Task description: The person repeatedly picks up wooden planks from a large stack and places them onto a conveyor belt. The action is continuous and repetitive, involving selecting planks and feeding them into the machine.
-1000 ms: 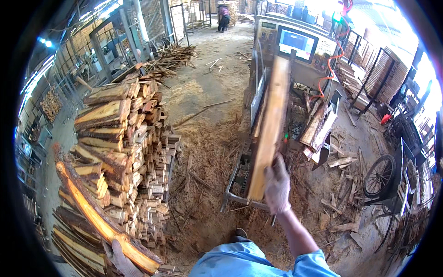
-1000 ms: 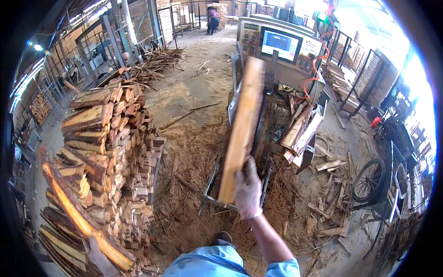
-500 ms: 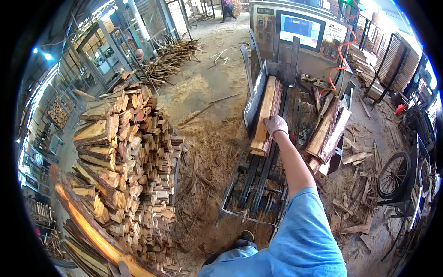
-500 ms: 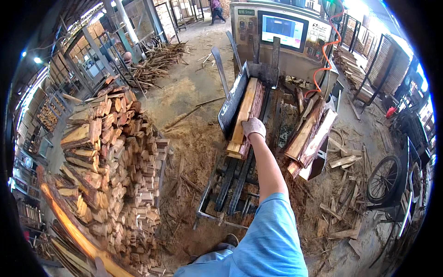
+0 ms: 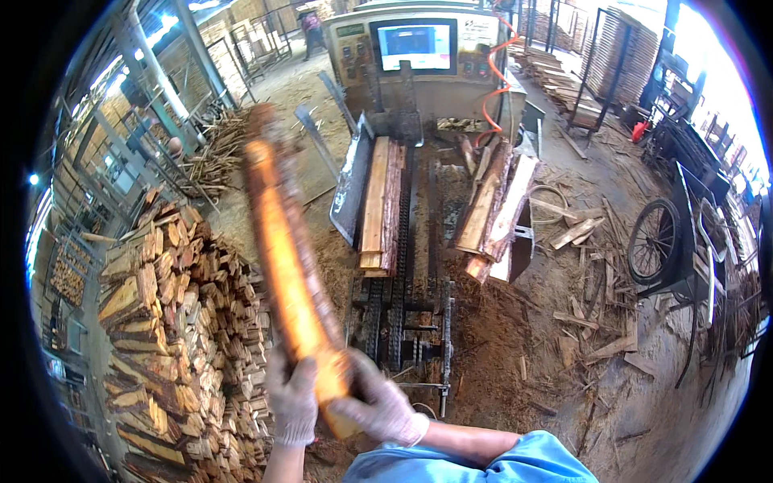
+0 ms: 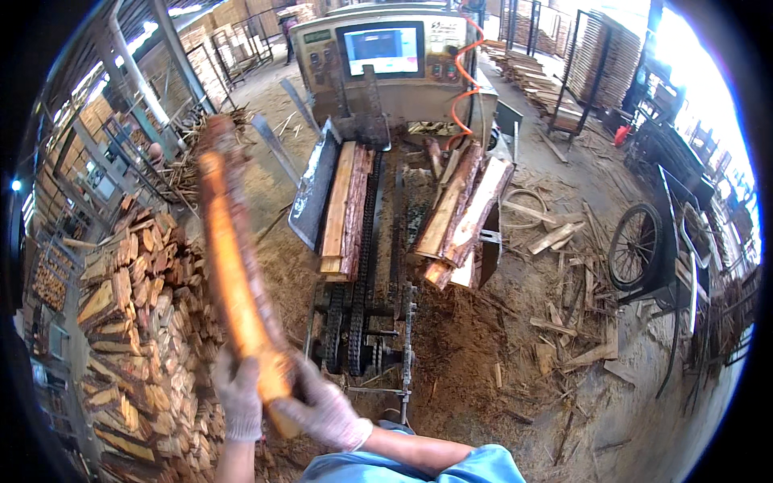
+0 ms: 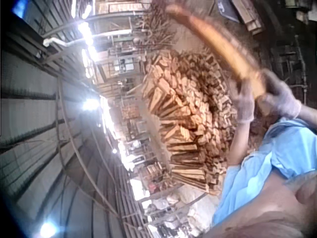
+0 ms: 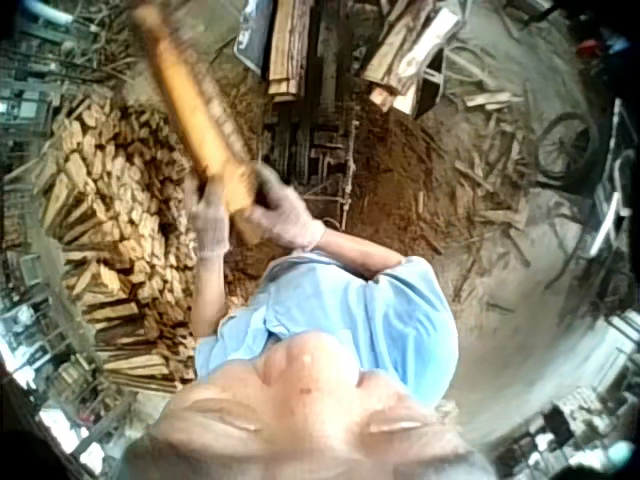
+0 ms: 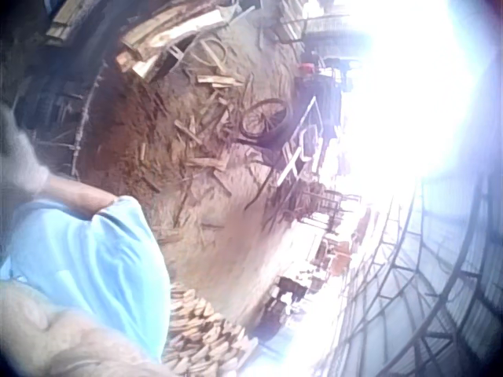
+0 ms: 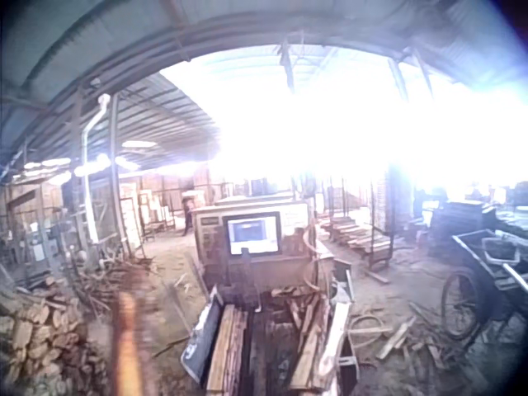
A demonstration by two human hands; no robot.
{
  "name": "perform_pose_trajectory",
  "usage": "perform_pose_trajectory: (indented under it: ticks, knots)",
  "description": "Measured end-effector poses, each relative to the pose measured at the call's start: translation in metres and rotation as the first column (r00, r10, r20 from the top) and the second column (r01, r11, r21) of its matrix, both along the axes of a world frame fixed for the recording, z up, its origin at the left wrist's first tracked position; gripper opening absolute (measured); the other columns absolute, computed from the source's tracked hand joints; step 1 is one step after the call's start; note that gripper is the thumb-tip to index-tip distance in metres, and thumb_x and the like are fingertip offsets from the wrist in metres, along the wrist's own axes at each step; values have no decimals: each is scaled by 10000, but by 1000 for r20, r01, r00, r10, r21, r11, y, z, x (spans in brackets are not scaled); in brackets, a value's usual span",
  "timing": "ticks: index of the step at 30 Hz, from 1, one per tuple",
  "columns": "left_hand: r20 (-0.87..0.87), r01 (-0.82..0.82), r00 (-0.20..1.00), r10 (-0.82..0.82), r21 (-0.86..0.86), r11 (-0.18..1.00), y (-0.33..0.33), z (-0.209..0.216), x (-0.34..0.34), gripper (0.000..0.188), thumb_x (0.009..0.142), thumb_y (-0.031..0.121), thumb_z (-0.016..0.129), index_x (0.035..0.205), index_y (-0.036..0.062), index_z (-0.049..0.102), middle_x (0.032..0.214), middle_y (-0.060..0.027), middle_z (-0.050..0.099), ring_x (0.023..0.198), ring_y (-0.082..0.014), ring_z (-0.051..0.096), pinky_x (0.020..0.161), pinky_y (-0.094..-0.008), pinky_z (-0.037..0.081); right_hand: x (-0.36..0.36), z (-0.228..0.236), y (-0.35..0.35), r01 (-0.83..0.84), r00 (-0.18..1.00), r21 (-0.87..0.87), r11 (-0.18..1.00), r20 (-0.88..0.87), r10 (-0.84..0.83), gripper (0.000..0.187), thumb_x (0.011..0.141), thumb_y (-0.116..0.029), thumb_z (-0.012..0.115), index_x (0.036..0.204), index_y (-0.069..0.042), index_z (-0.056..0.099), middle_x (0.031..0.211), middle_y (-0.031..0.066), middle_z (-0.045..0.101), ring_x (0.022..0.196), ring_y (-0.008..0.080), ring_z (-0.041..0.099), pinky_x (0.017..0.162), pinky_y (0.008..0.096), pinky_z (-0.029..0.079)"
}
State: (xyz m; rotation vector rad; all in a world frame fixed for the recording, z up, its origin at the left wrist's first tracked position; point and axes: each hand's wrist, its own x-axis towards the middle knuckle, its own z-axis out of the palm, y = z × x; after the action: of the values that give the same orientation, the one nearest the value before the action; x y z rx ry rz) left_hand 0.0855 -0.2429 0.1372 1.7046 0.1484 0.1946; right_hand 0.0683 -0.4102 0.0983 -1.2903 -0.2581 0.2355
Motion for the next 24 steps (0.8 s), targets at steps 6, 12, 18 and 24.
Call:
perform_pose_trajectory:
  ticks: [6,12,18,24]
  knots:
    - [193,328,928,-319,-14,945,-18,-20,-4,880,939,353,780,1607,37,303,1272,-138,642,1107,-193,646,988,-331,535,108,-17,-114,559,829,-283,780,228,-511,752,925,-115,735,1565,-37,348,1309,225,675,1055,305,713,867,360,622]
    - [-54,38,998,-36,41,998,49,-56,-107,717,962,58,714,1587,93,366,1258,-93,617,1038,-141,612,937,-305,523,241,-53,-250,540,737,-812,220,330,-590,556,875,-406,707,1245,7,673,1050,226,740,939,320,705,832,462,548]
    - [-80,-437,894,441,63,897,101,-43,-207,663,976,147,715,1557,63,406,1239,-85,628,1094,-162,618,971,-317,530,259,-66,-267,704,702,-665,250,595,-392,578,907,-297,705,1387,-17,545,1229,213,666,1046,276,687,897,391,549]
    - [-12,-919,384,923,-108,380,176,-87,-348,660,941,204,764,1496,19,458,1178,-86,636,1047,-158,626,849,-265,572,141,-24,-53,371,800,-451,811,600,-32,672,940,-188,703,1530,-42,417,1407,200,592,1152,232,669,962,320,550]
